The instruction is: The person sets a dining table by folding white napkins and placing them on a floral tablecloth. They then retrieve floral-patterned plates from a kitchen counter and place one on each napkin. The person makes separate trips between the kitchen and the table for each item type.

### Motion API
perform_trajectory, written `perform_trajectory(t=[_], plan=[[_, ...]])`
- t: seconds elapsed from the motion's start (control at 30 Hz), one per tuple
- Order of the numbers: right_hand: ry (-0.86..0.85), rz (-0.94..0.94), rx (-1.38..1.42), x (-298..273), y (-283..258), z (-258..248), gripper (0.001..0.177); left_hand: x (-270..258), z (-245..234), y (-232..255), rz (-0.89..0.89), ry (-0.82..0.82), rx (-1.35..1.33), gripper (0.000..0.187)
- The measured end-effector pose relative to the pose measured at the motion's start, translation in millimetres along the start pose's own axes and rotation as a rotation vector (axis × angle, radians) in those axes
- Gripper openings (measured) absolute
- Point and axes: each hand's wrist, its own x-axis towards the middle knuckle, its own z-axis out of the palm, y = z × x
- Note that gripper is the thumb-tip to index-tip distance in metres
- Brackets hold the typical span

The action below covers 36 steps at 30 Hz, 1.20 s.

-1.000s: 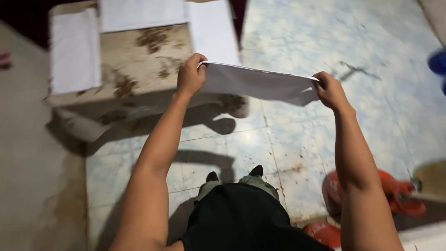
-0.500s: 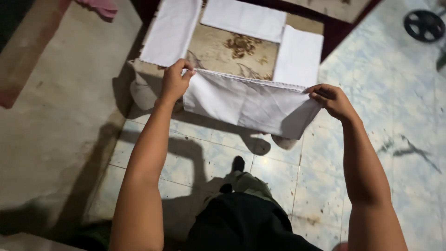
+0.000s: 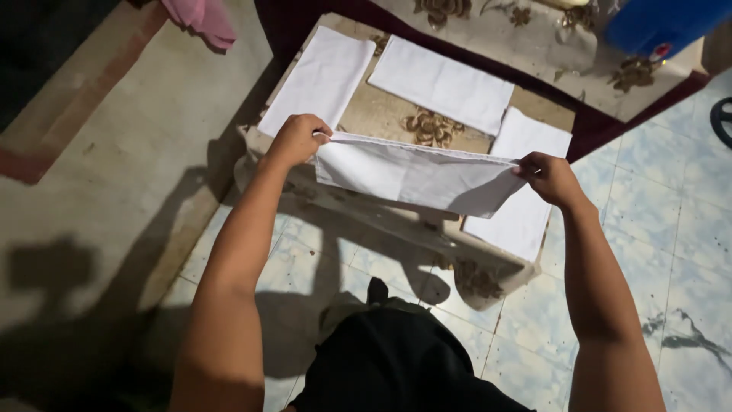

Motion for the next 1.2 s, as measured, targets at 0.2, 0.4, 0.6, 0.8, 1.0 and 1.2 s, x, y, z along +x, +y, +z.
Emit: perform_trajectory(t=[0.2, 0.4, 0.6, 0.8, 1.0, 1.2], plan=[[0.131, 0.072, 0.081, 61, 38, 11, 0.029, 53, 10, -38, -0.026, -0.014, -0.015, 0.01], [0.167, 0.075, 0.02, 88, 33, 26, 0.041, 107, 10, -72, -0.038, -0.102, 0.012, 0.028], [0.33, 0.116, -0.098, 135, 55, 56, 0.015, 185, 14, -106, 0.038, -0.117, 0.109, 0.013], [0.5, 0.175, -0.03, 139, 58, 68, 0.018, 210, 29, -137, 0.192, 0.002, 0.074, 0.012], [0.532, 0.198, 0.073, 92, 54, 116, 0.01, 161, 70, -165, 0.225, 0.05, 0.016, 0.014], [0.379, 0.391, 0.135, 47, 95, 240, 0.019, 87, 139, -206, 0.038, -0.102, 0.074, 0.015]])
